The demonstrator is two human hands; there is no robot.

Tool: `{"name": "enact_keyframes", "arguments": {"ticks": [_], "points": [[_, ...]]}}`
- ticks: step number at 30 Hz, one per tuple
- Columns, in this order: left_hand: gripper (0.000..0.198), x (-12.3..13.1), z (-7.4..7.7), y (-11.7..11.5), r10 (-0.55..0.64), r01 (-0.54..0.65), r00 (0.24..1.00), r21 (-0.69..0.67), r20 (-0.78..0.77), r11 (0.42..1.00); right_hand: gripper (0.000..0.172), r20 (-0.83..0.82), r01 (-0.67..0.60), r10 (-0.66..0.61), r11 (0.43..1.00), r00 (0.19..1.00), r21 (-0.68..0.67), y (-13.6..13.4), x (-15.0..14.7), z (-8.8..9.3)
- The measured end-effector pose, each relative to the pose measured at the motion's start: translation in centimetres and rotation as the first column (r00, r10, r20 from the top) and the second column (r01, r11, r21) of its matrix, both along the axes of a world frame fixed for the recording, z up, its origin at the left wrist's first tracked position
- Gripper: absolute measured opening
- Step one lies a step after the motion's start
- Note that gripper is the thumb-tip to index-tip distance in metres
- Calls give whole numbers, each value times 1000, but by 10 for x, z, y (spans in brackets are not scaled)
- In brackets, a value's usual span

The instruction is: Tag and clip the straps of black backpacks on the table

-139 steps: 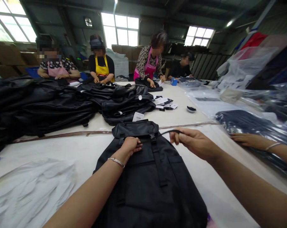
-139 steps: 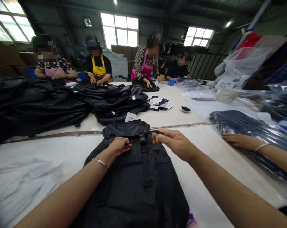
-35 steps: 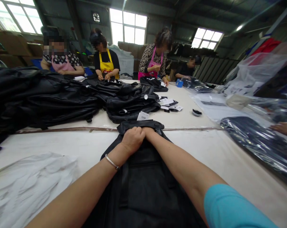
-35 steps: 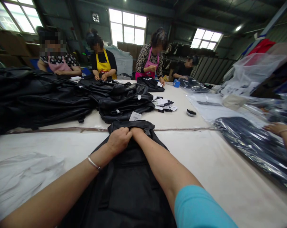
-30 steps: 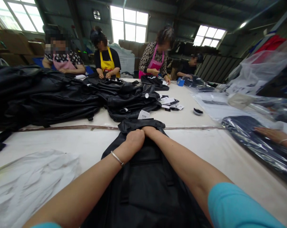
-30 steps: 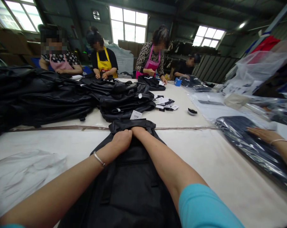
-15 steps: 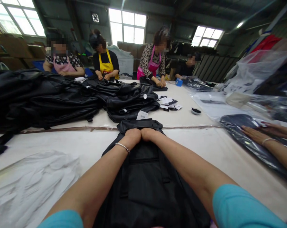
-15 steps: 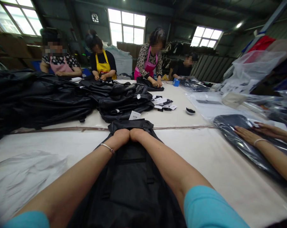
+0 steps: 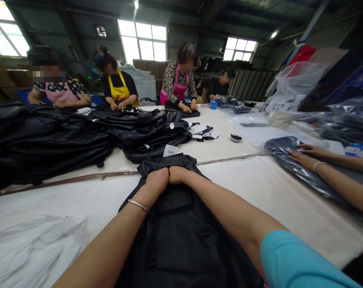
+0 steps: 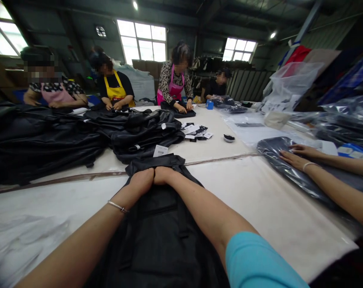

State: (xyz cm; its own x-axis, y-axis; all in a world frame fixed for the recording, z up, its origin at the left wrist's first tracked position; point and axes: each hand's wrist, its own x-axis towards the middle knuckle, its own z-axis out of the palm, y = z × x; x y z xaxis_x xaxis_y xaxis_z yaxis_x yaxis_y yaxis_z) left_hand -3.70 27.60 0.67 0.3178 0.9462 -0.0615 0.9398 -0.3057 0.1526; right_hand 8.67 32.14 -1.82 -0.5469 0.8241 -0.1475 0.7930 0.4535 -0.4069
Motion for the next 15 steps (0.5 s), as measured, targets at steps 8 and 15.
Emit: {"name": "enact_keyframes", "arguments": {"ticks": [8,15], "points": [[33,-5,7,6,-63,59,998,-125,-28,990,32,187,37,0,981,982,-193,8,-3,14],[28,0,8,12,-45,31,997,-184,-69,982,34,190,80,-55,989,980,-125,-11,-2,33]]}}
